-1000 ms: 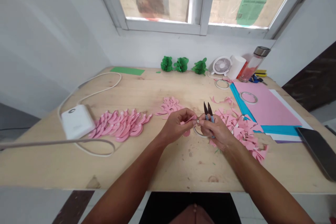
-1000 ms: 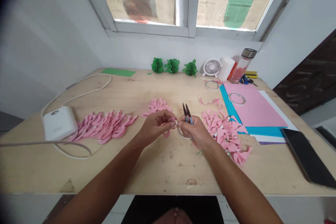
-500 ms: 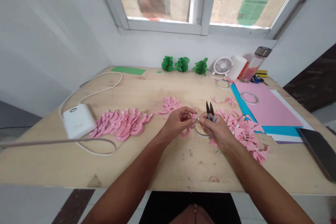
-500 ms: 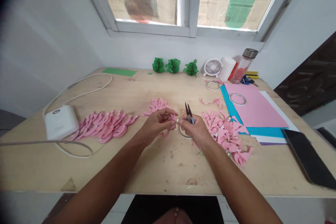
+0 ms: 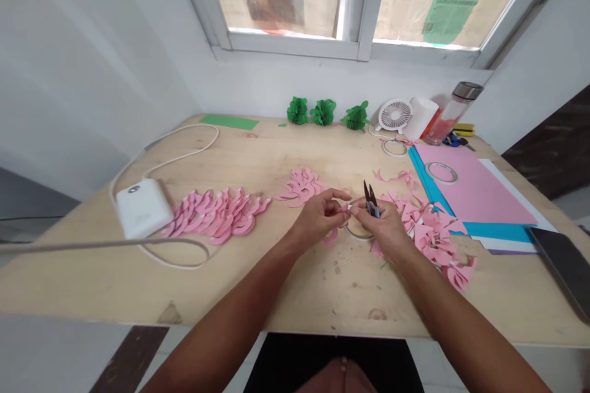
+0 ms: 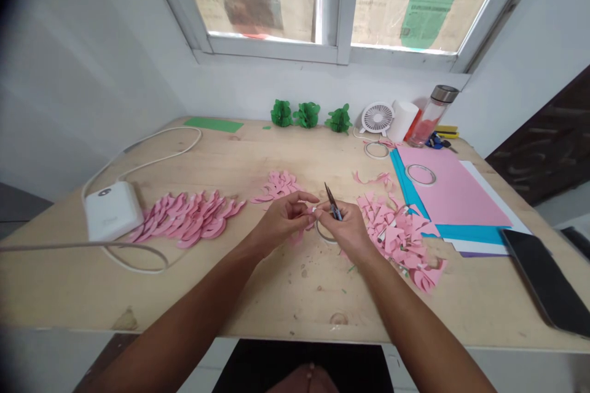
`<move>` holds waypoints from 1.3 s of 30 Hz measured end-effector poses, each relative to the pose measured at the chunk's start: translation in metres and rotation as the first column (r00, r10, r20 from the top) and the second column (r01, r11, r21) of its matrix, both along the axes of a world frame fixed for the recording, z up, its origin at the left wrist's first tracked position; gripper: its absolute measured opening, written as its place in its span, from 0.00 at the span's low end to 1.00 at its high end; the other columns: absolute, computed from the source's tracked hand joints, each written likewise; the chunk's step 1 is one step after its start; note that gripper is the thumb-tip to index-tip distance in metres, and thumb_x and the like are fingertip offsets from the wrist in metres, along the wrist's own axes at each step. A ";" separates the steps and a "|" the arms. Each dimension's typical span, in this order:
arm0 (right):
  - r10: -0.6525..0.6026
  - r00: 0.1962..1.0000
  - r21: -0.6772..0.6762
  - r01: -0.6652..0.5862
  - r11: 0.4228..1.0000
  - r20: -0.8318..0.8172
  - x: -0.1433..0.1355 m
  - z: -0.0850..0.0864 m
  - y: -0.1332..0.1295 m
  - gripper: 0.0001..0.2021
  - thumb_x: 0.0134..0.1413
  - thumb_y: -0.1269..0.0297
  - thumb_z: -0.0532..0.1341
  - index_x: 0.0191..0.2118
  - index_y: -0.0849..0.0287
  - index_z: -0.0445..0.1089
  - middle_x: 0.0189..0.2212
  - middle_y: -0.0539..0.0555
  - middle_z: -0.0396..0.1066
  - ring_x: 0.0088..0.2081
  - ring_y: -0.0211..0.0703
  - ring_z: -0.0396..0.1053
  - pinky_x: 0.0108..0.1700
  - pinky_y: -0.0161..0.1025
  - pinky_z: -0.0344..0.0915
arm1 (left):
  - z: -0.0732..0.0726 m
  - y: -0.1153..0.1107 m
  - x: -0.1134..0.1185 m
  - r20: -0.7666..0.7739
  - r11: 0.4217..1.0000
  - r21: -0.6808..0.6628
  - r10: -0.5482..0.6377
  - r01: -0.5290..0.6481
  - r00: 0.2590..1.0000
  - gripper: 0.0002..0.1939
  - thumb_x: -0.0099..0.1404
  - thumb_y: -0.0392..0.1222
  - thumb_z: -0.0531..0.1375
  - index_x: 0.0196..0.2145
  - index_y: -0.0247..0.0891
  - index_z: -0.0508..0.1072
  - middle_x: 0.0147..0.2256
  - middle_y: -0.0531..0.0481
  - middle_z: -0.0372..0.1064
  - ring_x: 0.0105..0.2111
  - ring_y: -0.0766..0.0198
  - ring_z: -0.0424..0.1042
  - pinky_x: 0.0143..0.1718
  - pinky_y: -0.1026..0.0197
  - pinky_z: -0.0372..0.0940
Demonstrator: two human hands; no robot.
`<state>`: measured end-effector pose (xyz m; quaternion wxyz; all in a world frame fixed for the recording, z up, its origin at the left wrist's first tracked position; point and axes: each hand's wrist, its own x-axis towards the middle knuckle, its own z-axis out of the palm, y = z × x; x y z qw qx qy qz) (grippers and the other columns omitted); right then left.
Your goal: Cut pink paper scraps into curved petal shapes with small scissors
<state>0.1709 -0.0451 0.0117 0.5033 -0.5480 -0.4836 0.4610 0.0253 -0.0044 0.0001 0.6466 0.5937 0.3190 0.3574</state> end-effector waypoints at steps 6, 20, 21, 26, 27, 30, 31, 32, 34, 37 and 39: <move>-0.044 0.999 -0.017 0.044 0.999 -0.003 0.002 -0.003 0.001 0.13 0.39 0.55 0.66 0.26 0.61 0.71 0.15 0.48 0.62 0.18 0.33 0.55 0.20 0.32 0.51 | 0.002 -0.003 0.001 0.018 1.000 -0.009 -0.014 0.014 1.000 0.18 0.52 0.42 0.63 0.40 0.34 0.68 0.19 0.57 0.61 0.21 0.71 0.62 0.24 0.67 0.57; -0.088 0.990 0.047 0.083 0.995 0.114 0.004 -0.004 0.000 0.15 0.41 0.53 0.65 0.27 0.62 0.70 0.16 0.46 0.56 0.19 0.32 0.50 0.20 0.32 0.45 | 0.010 -0.006 0.003 -0.008 0.982 -0.048 0.184 -0.184 0.983 0.09 0.52 0.43 0.62 0.25 0.33 0.69 0.21 0.54 0.65 0.21 0.71 0.63 0.22 0.69 0.57; -0.092 0.988 0.050 0.087 0.995 0.121 0.004 -0.004 0.000 0.15 0.41 0.53 0.65 0.28 0.61 0.70 0.16 0.46 0.56 0.19 0.32 0.50 0.20 0.32 0.45 | 0.010 -0.006 0.003 -0.013 0.978 -0.046 0.203 -0.203 0.979 0.09 0.51 0.42 0.62 0.25 0.33 0.69 0.21 0.54 0.65 0.21 0.71 0.63 0.22 0.69 0.57; -0.092 0.983 0.114 0.074 0.991 0.157 0.004 -0.006 0.001 0.12 0.43 0.55 0.64 0.27 0.60 0.70 0.18 0.47 0.59 0.20 0.34 0.53 0.22 0.33 0.49 | 0.010 -0.007 0.005 -0.001 0.965 -0.073 0.252 -0.251 0.968 0.08 0.50 0.42 0.63 0.23 0.34 0.71 0.21 0.53 0.67 0.21 0.70 0.64 0.22 0.68 0.58; -0.090 0.982 0.124 0.070 0.990 0.164 0.004 -0.006 0.001 0.11 0.43 0.56 0.64 0.26 0.60 0.70 0.19 0.48 0.60 0.21 0.34 0.54 0.23 0.33 0.50 | 0.009 -0.007 0.005 0.005 0.963 -0.087 0.258 -0.257 0.966 0.08 0.50 0.42 0.63 0.23 0.34 0.71 0.21 0.53 0.67 0.21 0.70 0.64 0.21 0.68 0.58; -0.083 0.979 0.132 0.059 0.990 0.185 0.003 -0.006 0.000 0.10 0.44 0.57 0.63 0.26 0.59 0.70 0.20 0.49 0.62 0.22 0.35 0.56 0.23 0.33 0.52 | 0.007 -0.008 0.006 0.029 0.955 -0.138 0.268 -0.262 0.963 0.08 0.50 0.42 0.63 0.23 0.33 0.72 0.21 0.53 0.67 0.21 0.71 0.64 0.21 0.69 0.58; -0.080 0.978 0.130 0.055 0.990 0.190 0.003 -0.006 0.000 0.10 0.45 0.57 0.63 0.26 0.59 0.70 0.21 0.49 0.62 0.22 0.35 0.57 0.24 0.33 0.52 | 0.006 -0.008 0.006 0.041 0.954 -0.157 0.265 -0.256 0.963 0.08 0.50 0.42 0.64 0.24 0.33 0.72 0.21 0.52 0.67 0.21 0.71 0.64 0.21 0.69 0.58; -0.078 0.978 0.128 0.054 0.990 0.194 0.003 -0.006 0.000 0.10 0.45 0.57 0.63 0.27 0.59 0.70 0.21 0.49 0.62 0.22 0.35 0.57 0.24 0.34 0.53 | 0.005 -0.008 0.007 0.055 0.953 -0.177 0.259 -0.246 0.964 0.09 0.49 0.42 0.64 0.24 0.33 0.72 0.22 0.52 0.68 0.21 0.71 0.64 0.21 0.69 0.59; -0.072 0.977 0.127 0.047 0.991 0.201 0.003 -0.006 0.000 0.10 0.46 0.57 0.63 0.27 0.59 0.70 0.22 0.50 0.63 0.23 0.36 0.58 0.25 0.34 0.54 | 0.002 -0.009 0.008 0.087 0.952 -0.214 0.242 -0.219 0.966 0.10 0.50 0.43 0.65 0.26 0.33 0.73 0.24 0.51 0.69 0.22 0.70 0.65 0.21 0.69 0.60; -0.076 0.974 0.134 0.048 0.990 0.214 0.004 -0.005 0.000 0.10 0.47 0.57 0.62 0.28 0.59 0.70 0.23 0.50 0.64 0.24 0.37 0.59 0.26 0.35 0.55 | -0.001 -0.010 0.009 0.134 0.948 -0.252 0.235 -0.196 0.963 0.10 0.50 0.43 0.65 0.27 0.33 0.73 0.25 0.51 0.69 0.23 0.70 0.66 0.22 0.69 0.61; -0.085 0.971 0.140 0.054 0.989 0.225 0.004 -0.004 0.000 0.09 0.47 0.58 0.62 0.28 0.59 0.69 0.22 0.50 0.64 0.23 0.36 0.58 0.26 0.34 0.54 | -0.002 -0.011 0.010 0.160 0.946 -0.261 0.241 -0.194 0.957 0.09 0.50 0.42 0.65 0.27 0.33 0.74 0.25 0.51 0.70 0.23 0.71 0.66 0.23 0.69 0.61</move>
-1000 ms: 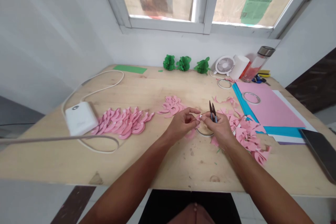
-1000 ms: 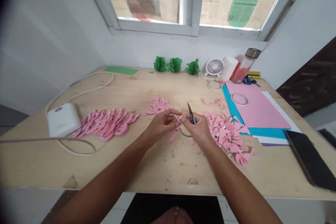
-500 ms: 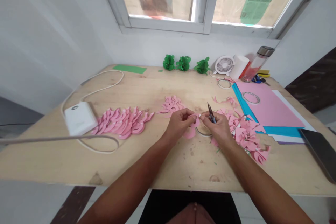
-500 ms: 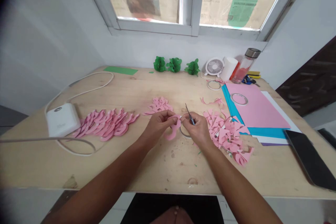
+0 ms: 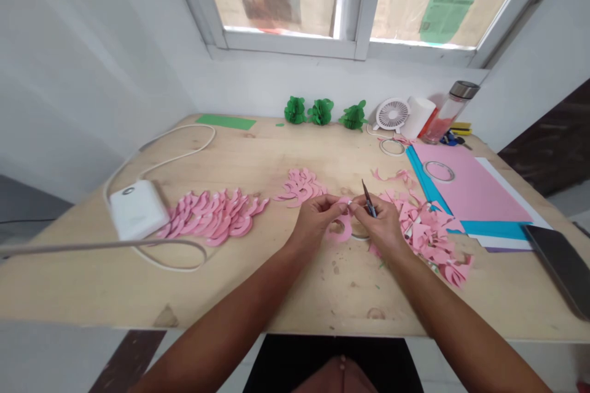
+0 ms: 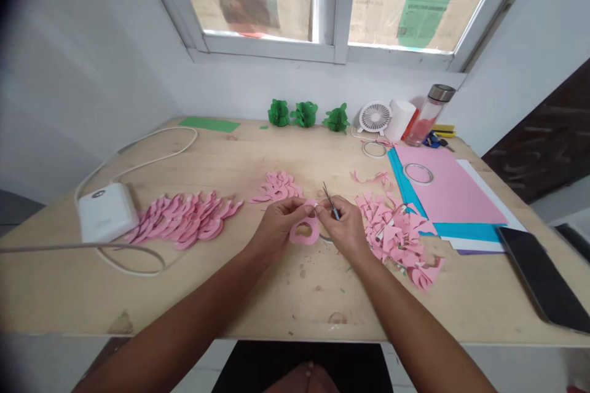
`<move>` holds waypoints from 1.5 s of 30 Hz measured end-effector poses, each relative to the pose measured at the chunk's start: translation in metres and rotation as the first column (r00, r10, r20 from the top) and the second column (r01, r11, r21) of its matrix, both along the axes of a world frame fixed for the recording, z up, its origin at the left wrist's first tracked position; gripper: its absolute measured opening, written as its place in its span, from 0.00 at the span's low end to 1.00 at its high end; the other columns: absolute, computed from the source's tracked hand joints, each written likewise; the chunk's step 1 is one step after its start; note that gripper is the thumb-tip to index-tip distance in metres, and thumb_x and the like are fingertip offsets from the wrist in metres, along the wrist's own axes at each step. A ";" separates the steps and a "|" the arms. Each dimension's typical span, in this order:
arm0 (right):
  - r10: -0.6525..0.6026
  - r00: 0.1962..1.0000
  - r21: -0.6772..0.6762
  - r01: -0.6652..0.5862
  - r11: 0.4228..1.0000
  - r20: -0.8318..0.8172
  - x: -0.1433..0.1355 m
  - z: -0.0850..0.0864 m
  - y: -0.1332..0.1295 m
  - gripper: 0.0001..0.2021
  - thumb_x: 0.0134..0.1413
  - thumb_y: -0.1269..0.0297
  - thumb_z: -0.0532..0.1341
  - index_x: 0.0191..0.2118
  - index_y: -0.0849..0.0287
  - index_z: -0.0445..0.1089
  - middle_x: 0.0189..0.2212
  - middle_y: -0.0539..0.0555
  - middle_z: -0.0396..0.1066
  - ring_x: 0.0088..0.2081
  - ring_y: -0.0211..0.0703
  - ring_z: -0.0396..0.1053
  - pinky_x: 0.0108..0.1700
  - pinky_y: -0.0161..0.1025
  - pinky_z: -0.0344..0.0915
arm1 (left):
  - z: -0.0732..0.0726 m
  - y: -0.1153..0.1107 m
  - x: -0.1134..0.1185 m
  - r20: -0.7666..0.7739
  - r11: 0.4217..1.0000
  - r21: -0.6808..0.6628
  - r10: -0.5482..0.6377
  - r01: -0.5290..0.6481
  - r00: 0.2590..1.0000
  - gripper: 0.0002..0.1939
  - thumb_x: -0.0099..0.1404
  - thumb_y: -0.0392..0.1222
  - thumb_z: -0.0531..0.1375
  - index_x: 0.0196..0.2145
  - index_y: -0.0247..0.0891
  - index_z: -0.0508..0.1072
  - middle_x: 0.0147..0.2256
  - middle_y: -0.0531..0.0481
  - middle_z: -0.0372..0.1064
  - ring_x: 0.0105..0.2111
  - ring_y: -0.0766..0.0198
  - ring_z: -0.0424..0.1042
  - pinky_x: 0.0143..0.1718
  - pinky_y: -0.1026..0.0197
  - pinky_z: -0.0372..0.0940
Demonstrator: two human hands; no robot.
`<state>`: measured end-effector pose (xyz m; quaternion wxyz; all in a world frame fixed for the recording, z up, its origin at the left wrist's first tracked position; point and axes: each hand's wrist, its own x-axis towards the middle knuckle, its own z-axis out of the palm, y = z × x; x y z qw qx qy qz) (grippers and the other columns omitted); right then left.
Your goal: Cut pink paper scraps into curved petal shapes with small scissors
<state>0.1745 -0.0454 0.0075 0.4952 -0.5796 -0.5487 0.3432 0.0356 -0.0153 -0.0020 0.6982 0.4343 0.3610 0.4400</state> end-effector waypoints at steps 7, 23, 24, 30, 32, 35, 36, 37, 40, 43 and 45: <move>0.004 0.998 0.035 -0.006 0.999 0.061 0.000 0.002 -0.001 0.08 0.48 0.61 0.59 0.26 0.60 0.68 0.21 0.49 0.63 0.22 0.34 0.56 0.24 0.32 0.52 | 0.001 -0.002 0.002 0.023 1.000 0.000 0.015 -0.015 1.000 0.10 0.50 0.43 0.65 0.26 0.33 0.74 0.24 0.51 0.70 0.21 0.71 0.66 0.22 0.69 0.61; -0.048 0.997 0.084 0.043 0.996 0.059 0.001 -0.006 0.003 0.08 0.47 0.61 0.59 0.25 0.60 0.68 0.19 0.48 0.62 0.21 0.33 0.56 0.22 0.31 0.52 | -0.002 -0.006 0.009 -0.027 0.992 0.052 0.114 -0.113 0.993 0.10 0.47 0.43 0.66 0.26 0.33 0.74 0.21 0.52 0.69 0.19 0.71 0.65 0.19 0.69 0.60; -0.050 0.997 0.086 0.045 0.995 0.061 0.001 -0.006 0.003 0.08 0.47 0.61 0.59 0.25 0.60 0.68 0.19 0.48 0.62 0.21 0.33 0.56 0.22 0.31 0.52 | -0.002 -0.006 0.009 -0.027 0.991 0.055 0.122 -0.120 0.992 0.10 0.47 0.43 0.66 0.26 0.33 0.74 0.21 0.52 0.69 0.19 0.71 0.65 0.19 0.69 0.60; -0.043 0.996 0.085 0.037 0.996 0.072 0.001 -0.007 0.002 0.08 0.47 0.61 0.59 0.25 0.60 0.68 0.19 0.47 0.61 0.21 0.33 0.57 0.22 0.31 0.51 | -0.002 -0.008 0.011 -0.025 0.987 0.054 0.155 -0.154 0.988 0.09 0.47 0.41 0.66 0.25 0.33 0.74 0.21 0.54 0.68 0.20 0.72 0.65 0.20 0.70 0.59; -0.042 0.996 0.091 0.035 0.995 0.080 0.001 -0.007 0.002 0.08 0.47 0.61 0.59 0.25 0.60 0.68 0.19 0.47 0.62 0.21 0.34 0.57 0.22 0.32 0.51 | -0.001 -0.008 0.011 -0.033 0.985 0.054 0.165 -0.163 0.986 0.08 0.47 0.41 0.66 0.24 0.33 0.73 0.20 0.54 0.67 0.19 0.72 0.64 0.19 0.70 0.58; -0.049 0.994 0.104 0.039 0.994 0.095 0.000 -0.007 0.002 0.08 0.47 0.61 0.59 0.25 0.60 0.68 0.19 0.47 0.63 0.21 0.34 0.58 0.22 0.32 0.52 | 0.001 -0.009 0.011 -0.049 0.981 0.074 0.182 -0.178 0.982 0.08 0.47 0.40 0.66 0.24 0.33 0.73 0.20 0.54 0.67 0.19 0.72 0.63 0.18 0.70 0.57; -0.049 0.994 0.108 0.038 0.993 0.098 0.000 -0.007 0.002 0.08 0.48 0.61 0.59 0.25 0.60 0.68 0.19 0.47 0.63 0.21 0.34 0.58 0.23 0.32 0.52 | 0.001 -0.009 0.011 -0.054 0.980 0.082 0.188 -0.183 0.981 0.08 0.47 0.40 0.66 0.24 0.33 0.73 0.20 0.54 0.67 0.19 0.72 0.63 0.18 0.70 0.57; -0.046 0.994 0.112 0.035 0.993 0.099 0.000 -0.007 0.002 0.08 0.48 0.61 0.59 0.25 0.60 0.68 0.19 0.47 0.63 0.21 0.34 0.58 0.23 0.32 0.52 | 0.001 -0.009 0.011 -0.057 0.978 0.089 0.193 -0.188 0.980 0.08 0.47 0.40 0.66 0.24 0.33 0.73 0.20 0.54 0.67 0.19 0.72 0.63 0.18 0.70 0.57; -0.037 0.994 0.116 0.025 0.993 0.098 0.000 -0.008 0.002 0.09 0.48 0.60 0.59 0.25 0.60 0.68 0.20 0.47 0.63 0.21 0.34 0.58 0.23 0.32 0.52 | 0.000 -0.009 0.011 -0.065 0.976 0.097 0.201 -0.194 0.977 0.08 0.47 0.40 0.65 0.24 0.34 0.73 0.20 0.54 0.66 0.18 0.73 0.62 0.17 0.70 0.56; -0.034 0.994 0.121 0.022 0.992 0.103 0.000 -0.008 0.003 0.10 0.49 0.59 0.59 0.25 0.60 0.69 0.20 0.48 0.64 0.22 0.35 0.58 0.23 0.32 0.52 | 0.000 -0.009 0.012 -0.069 0.974 0.107 0.206 -0.198 0.976 0.07 0.47 0.40 0.65 0.24 0.34 0.73 0.20 0.54 0.67 0.19 0.72 0.63 0.18 0.70 0.57; -0.027 0.994 0.131 0.012 0.991 0.110 0.000 -0.008 0.003 0.09 0.49 0.60 0.59 0.24 0.60 0.69 0.20 0.48 0.64 0.22 0.35 0.59 0.23 0.32 0.52 | 0.000 -0.009 0.012 -0.073 0.970 0.125 0.219 -0.209 0.973 0.07 0.47 0.40 0.65 0.24 0.34 0.74 0.21 0.53 0.69 0.21 0.70 0.65 0.21 0.69 0.59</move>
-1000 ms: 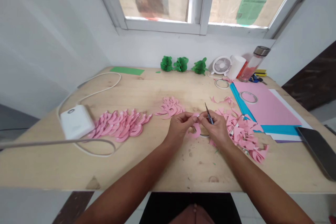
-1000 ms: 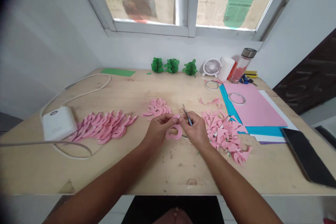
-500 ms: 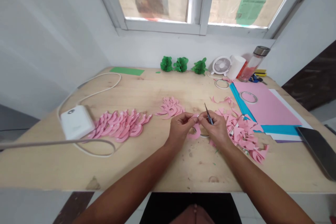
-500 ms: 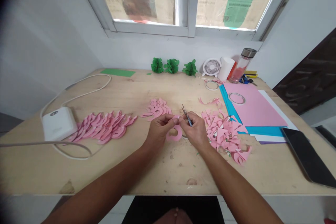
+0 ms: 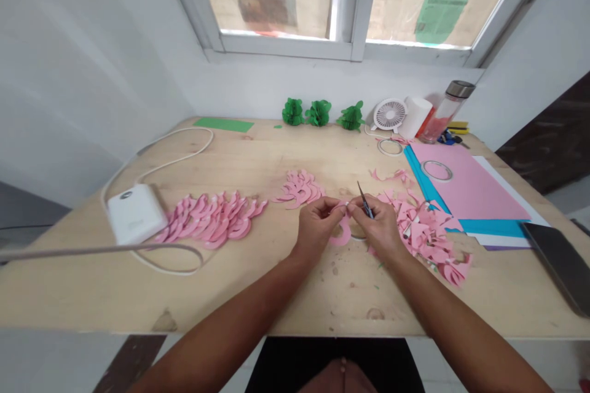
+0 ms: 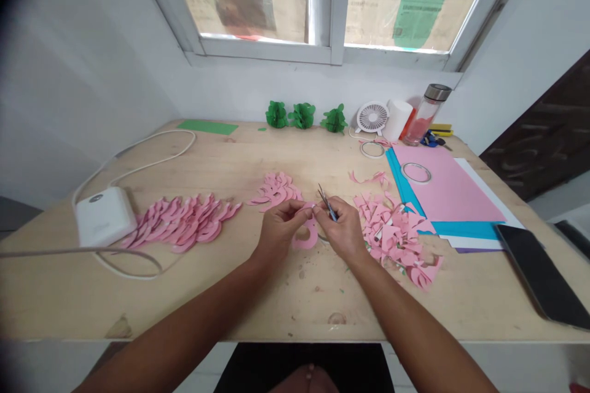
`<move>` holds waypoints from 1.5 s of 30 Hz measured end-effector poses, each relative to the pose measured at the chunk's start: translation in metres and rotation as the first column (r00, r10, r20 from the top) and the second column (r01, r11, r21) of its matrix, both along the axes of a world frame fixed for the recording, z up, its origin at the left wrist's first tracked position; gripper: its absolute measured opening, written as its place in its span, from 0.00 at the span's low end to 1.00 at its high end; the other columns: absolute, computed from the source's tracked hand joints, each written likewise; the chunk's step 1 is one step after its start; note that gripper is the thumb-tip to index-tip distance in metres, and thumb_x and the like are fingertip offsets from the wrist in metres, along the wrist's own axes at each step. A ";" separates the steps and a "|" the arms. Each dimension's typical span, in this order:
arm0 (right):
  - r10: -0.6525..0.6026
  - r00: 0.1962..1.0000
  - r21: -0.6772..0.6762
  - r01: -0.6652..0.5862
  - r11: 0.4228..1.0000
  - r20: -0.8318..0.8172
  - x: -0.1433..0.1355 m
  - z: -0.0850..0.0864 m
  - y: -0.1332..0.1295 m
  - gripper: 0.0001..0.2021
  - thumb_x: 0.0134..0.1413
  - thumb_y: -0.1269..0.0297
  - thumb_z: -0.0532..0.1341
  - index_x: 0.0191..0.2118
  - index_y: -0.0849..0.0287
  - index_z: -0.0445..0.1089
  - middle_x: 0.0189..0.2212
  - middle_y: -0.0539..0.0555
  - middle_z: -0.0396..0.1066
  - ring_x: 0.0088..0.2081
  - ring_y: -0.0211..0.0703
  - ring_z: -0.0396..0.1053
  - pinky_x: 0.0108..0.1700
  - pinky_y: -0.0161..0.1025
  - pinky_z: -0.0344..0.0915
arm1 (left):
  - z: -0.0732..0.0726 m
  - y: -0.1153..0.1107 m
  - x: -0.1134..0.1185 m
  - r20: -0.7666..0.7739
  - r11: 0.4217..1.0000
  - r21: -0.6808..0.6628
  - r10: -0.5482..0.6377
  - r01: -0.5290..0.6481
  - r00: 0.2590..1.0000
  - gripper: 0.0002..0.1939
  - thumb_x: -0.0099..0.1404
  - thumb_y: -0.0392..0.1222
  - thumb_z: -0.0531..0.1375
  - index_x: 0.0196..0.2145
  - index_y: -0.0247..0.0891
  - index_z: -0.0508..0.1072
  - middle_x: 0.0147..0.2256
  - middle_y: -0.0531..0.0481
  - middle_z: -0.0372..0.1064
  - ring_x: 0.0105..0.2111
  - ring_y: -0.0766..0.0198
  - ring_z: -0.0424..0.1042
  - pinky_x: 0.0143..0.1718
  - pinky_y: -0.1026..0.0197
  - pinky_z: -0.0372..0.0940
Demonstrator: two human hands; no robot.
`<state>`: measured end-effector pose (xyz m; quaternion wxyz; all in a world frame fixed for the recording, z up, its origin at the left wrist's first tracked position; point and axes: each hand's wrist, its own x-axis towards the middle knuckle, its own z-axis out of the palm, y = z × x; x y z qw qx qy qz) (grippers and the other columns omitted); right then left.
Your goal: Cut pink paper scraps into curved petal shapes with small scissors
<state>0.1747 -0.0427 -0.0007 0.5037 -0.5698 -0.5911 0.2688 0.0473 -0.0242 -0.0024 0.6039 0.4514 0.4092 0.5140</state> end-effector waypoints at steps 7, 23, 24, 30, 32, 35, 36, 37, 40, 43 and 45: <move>0.020 1.000 0.006 -0.020 1.000 0.001 -0.001 0.000 0.000 0.08 0.49 0.62 0.58 0.25 0.59 0.70 0.21 0.48 0.64 0.23 0.35 0.60 0.25 0.33 0.53 | -0.001 0.001 -0.001 -0.053 0.999 0.037 0.022 -0.020 0.998 0.07 0.47 0.40 0.65 0.24 0.34 0.74 0.21 0.53 0.68 0.22 0.70 0.65 0.22 0.69 0.59; 0.035 0.999 -0.019 -0.035 0.999 -0.005 -0.001 -0.004 0.001 0.11 0.51 0.60 0.57 0.23 0.60 0.68 0.20 0.48 0.62 0.24 0.36 0.60 0.26 0.33 0.54 | 0.001 -0.001 -0.001 -0.153 0.993 0.110 0.057 -0.041 0.987 0.06 0.50 0.41 0.62 0.23 0.35 0.71 0.19 0.54 0.65 0.18 0.72 0.61 0.16 0.70 0.55; 0.039 0.999 -0.024 -0.039 0.999 -0.010 -0.001 -0.004 0.001 0.11 0.51 0.60 0.57 0.23 0.60 0.68 0.20 0.48 0.62 0.24 0.36 0.60 0.26 0.33 0.54 | 0.000 0.000 -0.001 -0.167 0.991 0.122 0.066 -0.046 0.984 0.06 0.50 0.41 0.62 0.23 0.35 0.71 0.19 0.54 0.65 0.18 0.72 0.61 0.16 0.70 0.55; 0.047 0.999 -0.049 -0.047 0.998 -0.012 -0.002 -0.003 0.001 0.11 0.50 0.60 0.57 0.24 0.60 0.68 0.21 0.48 0.62 0.25 0.37 0.61 0.27 0.33 0.56 | -0.005 0.002 -0.002 -0.201 0.988 0.149 0.080 -0.050 0.976 0.05 0.51 0.40 0.61 0.22 0.35 0.71 0.18 0.54 0.65 0.18 0.71 0.62 0.17 0.69 0.56; 0.043 0.999 -0.061 -0.044 0.997 -0.016 -0.002 -0.003 0.001 0.11 0.50 0.60 0.57 0.25 0.60 0.69 0.21 0.49 0.63 0.25 0.37 0.61 0.27 0.33 0.56 | -0.005 0.003 -0.002 -0.194 0.989 0.138 0.077 -0.051 0.978 0.05 0.50 0.40 0.61 0.22 0.36 0.71 0.17 0.54 0.64 0.18 0.70 0.62 0.16 0.69 0.56; 0.041 0.999 -0.085 -0.044 0.995 -0.031 -0.003 -0.004 0.001 0.10 0.50 0.60 0.57 0.25 0.61 0.70 0.20 0.49 0.63 0.25 0.37 0.61 0.26 0.33 0.56 | -0.005 0.003 -0.003 -0.192 0.991 0.127 0.076 -0.052 0.979 0.05 0.50 0.40 0.62 0.22 0.36 0.71 0.17 0.54 0.63 0.17 0.70 0.62 0.15 0.70 0.54; 0.039 0.998 -0.092 -0.043 0.995 -0.041 -0.003 -0.005 0.002 0.10 0.50 0.61 0.57 0.25 0.61 0.70 0.20 0.49 0.63 0.24 0.37 0.62 0.26 0.33 0.55 | -0.005 0.004 -0.003 -0.194 0.991 0.128 0.074 -0.050 0.978 0.05 0.49 0.40 0.62 0.22 0.36 0.71 0.16 0.54 0.63 0.17 0.71 0.61 0.15 0.70 0.54; 0.036 0.998 -0.100 -0.041 0.994 -0.053 -0.002 -0.006 0.002 0.10 0.50 0.61 0.57 0.26 0.61 0.70 0.20 0.49 0.64 0.24 0.37 0.62 0.26 0.33 0.55 | -0.004 0.004 -0.003 -0.196 0.990 0.130 0.072 -0.047 0.978 0.05 0.49 0.40 0.62 0.22 0.36 0.71 0.16 0.54 0.63 0.17 0.71 0.61 0.14 0.70 0.54; 0.018 0.996 -0.130 -0.029 0.991 -0.083 -0.001 -0.009 0.003 0.10 0.48 0.60 0.58 0.26 0.61 0.71 0.19 0.49 0.65 0.24 0.37 0.62 0.25 0.33 0.55 | -0.003 0.004 -0.004 -0.196 0.988 0.143 0.081 -0.053 0.977 0.05 0.49 0.40 0.62 0.21 0.36 0.71 0.16 0.55 0.62 0.16 0.71 0.60 0.14 0.70 0.53; -0.023 0.996 -0.159 0.010 0.987 -0.082 0.001 -0.009 0.005 0.11 0.48 0.59 0.58 0.25 0.62 0.72 0.18 0.48 0.65 0.23 0.37 0.62 0.25 0.33 0.55 | -0.003 0.005 -0.004 -0.197 0.987 0.151 0.089 -0.059 0.976 0.06 0.50 0.41 0.62 0.21 0.36 0.71 0.16 0.55 0.61 0.16 0.72 0.59 0.14 0.71 0.52; -0.048 0.996 -0.157 0.036 0.987 -0.073 0.002 -0.006 0.004 0.12 0.47 0.58 0.58 0.25 0.62 0.73 0.18 0.48 0.65 0.22 0.37 0.61 0.25 0.33 0.55 | -0.003 0.005 -0.004 -0.192 0.989 0.139 0.066 -0.039 0.979 0.06 0.50 0.40 0.62 0.22 0.36 0.71 0.16 0.55 0.61 0.16 0.72 0.59 0.14 0.71 0.52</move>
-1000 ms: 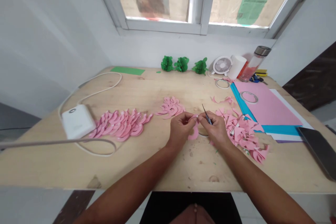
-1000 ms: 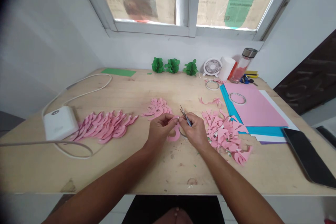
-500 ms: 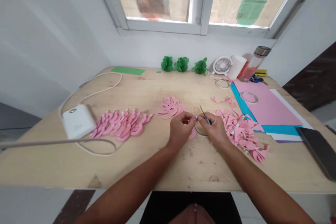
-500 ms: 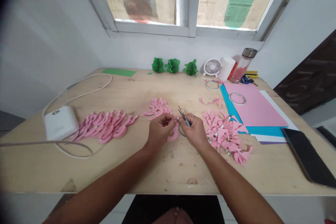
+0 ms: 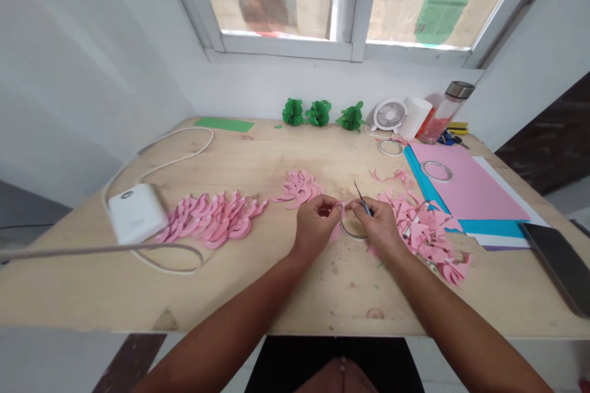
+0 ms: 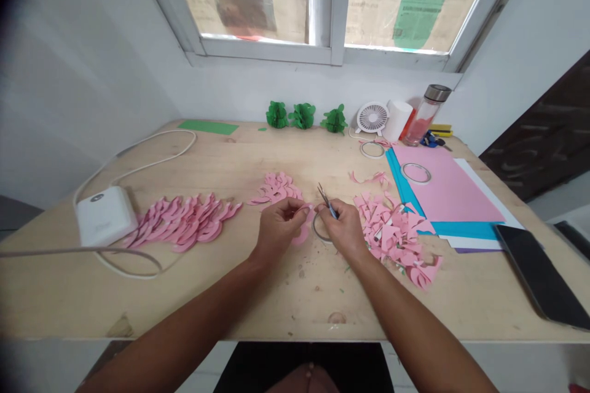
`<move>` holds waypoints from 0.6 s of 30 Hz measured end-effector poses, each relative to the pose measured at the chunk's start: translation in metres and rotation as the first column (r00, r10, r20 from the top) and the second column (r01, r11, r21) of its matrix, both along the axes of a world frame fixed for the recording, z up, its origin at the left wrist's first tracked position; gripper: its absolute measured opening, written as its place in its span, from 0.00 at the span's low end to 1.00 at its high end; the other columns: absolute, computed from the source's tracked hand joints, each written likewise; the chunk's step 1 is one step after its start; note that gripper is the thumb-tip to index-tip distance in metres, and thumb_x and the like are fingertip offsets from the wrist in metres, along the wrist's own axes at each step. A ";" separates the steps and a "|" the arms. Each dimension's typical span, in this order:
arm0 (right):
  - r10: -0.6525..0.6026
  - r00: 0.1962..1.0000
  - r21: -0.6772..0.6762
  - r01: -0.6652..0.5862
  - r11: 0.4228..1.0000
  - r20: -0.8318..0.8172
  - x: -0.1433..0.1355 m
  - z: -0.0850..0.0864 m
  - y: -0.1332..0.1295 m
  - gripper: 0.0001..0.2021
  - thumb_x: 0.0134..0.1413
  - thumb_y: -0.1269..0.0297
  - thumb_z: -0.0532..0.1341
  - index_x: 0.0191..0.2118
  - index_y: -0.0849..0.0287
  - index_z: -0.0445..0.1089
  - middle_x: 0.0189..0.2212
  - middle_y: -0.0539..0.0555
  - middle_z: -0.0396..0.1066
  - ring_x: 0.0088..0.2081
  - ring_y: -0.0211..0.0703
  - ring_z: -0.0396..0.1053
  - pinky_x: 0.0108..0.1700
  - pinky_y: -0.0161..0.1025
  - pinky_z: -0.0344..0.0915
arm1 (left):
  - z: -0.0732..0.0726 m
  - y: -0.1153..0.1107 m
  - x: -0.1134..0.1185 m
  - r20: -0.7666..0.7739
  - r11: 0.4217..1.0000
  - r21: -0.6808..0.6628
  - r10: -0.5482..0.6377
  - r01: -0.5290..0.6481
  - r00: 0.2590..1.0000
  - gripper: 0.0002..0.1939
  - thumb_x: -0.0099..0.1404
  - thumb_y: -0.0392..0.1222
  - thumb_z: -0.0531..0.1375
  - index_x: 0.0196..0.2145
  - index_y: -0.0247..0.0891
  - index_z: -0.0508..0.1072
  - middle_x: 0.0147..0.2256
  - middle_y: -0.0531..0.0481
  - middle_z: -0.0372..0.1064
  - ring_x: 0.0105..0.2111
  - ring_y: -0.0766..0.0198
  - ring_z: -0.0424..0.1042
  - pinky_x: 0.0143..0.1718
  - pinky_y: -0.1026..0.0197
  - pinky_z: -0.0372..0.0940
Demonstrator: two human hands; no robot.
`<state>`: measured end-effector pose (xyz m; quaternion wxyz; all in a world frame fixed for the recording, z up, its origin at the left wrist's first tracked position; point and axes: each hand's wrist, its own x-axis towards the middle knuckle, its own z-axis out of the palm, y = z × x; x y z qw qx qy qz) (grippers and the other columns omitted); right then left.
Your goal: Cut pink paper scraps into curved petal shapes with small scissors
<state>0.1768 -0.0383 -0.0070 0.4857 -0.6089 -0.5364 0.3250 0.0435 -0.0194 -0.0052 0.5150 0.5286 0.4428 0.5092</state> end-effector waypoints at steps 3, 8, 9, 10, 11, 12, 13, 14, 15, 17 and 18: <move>-0.002 1.000 0.035 0.002 0.999 0.008 -0.001 0.005 -0.002 0.13 0.47 0.56 0.58 0.26 0.61 0.72 0.18 0.48 0.63 0.22 0.36 0.60 0.24 0.33 0.54 | -0.001 0.000 0.001 0.014 0.998 -0.027 -0.048 0.049 0.999 0.06 0.51 0.41 0.61 0.22 0.35 0.70 0.15 0.56 0.61 0.16 0.73 0.59 0.15 0.70 0.53; 0.035 0.999 0.018 -0.035 0.999 0.002 -0.003 0.009 -0.005 0.12 0.46 0.56 0.60 0.28 0.61 0.69 0.18 0.46 0.60 0.20 0.34 0.56 0.22 0.32 0.52 | -0.001 -0.001 0.000 0.030 0.994 -0.048 -0.095 0.097 0.995 0.07 0.51 0.42 0.62 0.23 0.35 0.71 0.15 0.56 0.60 0.16 0.73 0.58 0.15 0.70 0.53; 0.035 0.999 0.010 -0.035 0.999 -0.001 -0.003 0.009 -0.005 0.11 0.46 0.56 0.60 0.27 0.61 0.69 0.17 0.46 0.60 0.19 0.34 0.56 0.21 0.31 0.52 | -0.001 -0.001 0.000 0.037 0.993 -0.055 -0.104 0.106 0.994 0.07 0.51 0.42 0.62 0.23 0.35 0.71 0.15 0.56 0.60 0.16 0.73 0.58 0.16 0.70 0.53; 0.032 0.999 0.007 -0.032 0.999 -0.003 -0.003 0.009 -0.005 0.11 0.46 0.57 0.60 0.27 0.61 0.68 0.17 0.46 0.59 0.19 0.34 0.55 0.21 0.31 0.51 | -0.001 -0.001 0.000 0.046 0.991 -0.064 -0.114 0.116 0.992 0.07 0.51 0.42 0.62 0.24 0.35 0.71 0.16 0.56 0.61 0.16 0.73 0.58 0.16 0.70 0.53; 0.026 1.000 0.007 -0.026 1.000 -0.003 -0.003 0.009 -0.005 0.11 0.46 0.57 0.60 0.27 0.61 0.68 0.17 0.45 0.58 0.19 0.33 0.54 0.20 0.31 0.51 | -0.001 0.000 0.001 0.055 0.989 -0.073 -0.121 0.125 0.991 0.07 0.51 0.42 0.62 0.24 0.35 0.71 0.16 0.56 0.61 0.16 0.73 0.59 0.16 0.70 0.54; 0.018 1.000 0.008 -0.018 1.000 -0.001 -0.003 0.009 -0.005 0.10 0.46 0.57 0.59 0.26 0.61 0.68 0.16 0.45 0.58 0.19 0.33 0.54 0.20 0.31 0.51 | -0.001 0.000 0.001 0.066 0.988 -0.080 -0.130 0.135 0.989 0.07 0.50 0.42 0.62 0.25 0.35 0.71 0.17 0.56 0.62 0.17 0.73 0.59 0.17 0.70 0.54; 0.010 1.000 0.009 -0.010 1.000 0.002 -0.002 0.009 -0.005 0.10 0.46 0.57 0.59 0.26 0.60 0.67 0.16 0.45 0.57 0.19 0.33 0.54 0.20 0.31 0.51 | -0.001 0.000 0.001 0.077 0.985 -0.088 -0.140 0.147 0.987 0.07 0.50 0.41 0.62 0.25 0.35 0.71 0.18 0.55 0.63 0.17 0.73 0.60 0.17 0.70 0.55; 0.004 1.000 0.011 -0.004 1.000 0.005 -0.002 0.010 -0.005 0.10 0.46 0.58 0.59 0.26 0.60 0.67 0.16 0.45 0.57 0.19 0.33 0.53 0.20 0.31 0.51 | -0.001 0.000 0.001 0.090 0.982 -0.098 -0.152 0.161 0.984 0.08 0.50 0.41 0.62 0.26 0.34 0.71 0.19 0.55 0.64 0.18 0.73 0.60 0.18 0.70 0.55; 0.000 1.000 0.014 -0.001 1.000 0.009 -0.002 0.010 -0.006 0.10 0.46 0.58 0.59 0.26 0.60 0.67 0.16 0.45 0.57 0.19 0.33 0.53 0.20 0.31 0.50 | 0.000 0.000 0.002 0.104 0.978 -0.111 -0.166 0.177 0.981 0.08 0.50 0.41 0.62 0.27 0.34 0.71 0.20 0.55 0.64 0.18 0.73 0.60 0.18 0.70 0.55; -0.003 1.000 0.027 0.002 1.000 0.029 -0.002 0.010 -0.006 0.09 0.46 0.59 0.59 0.26 0.60 0.67 0.16 0.45 0.57 0.19 0.33 0.53 0.20 0.31 0.50 | 0.000 -0.001 0.002 0.128 0.965 -0.143 -0.200 0.218 0.971 0.09 0.50 0.42 0.62 0.26 0.34 0.71 0.20 0.54 0.65 0.18 0.73 0.60 0.18 0.70 0.55; -0.007 0.999 0.038 0.005 0.999 0.041 -0.001 0.010 -0.005 0.09 0.46 0.59 0.59 0.26 0.60 0.67 0.16 0.45 0.57 0.19 0.33 0.53 0.20 0.31 0.50 | 0.001 -0.001 0.003 0.137 0.958 -0.161 -0.216 0.237 0.967 0.09 0.50 0.43 0.63 0.26 0.33 0.70 0.19 0.54 0.65 0.17 0.73 0.60 0.18 0.70 0.55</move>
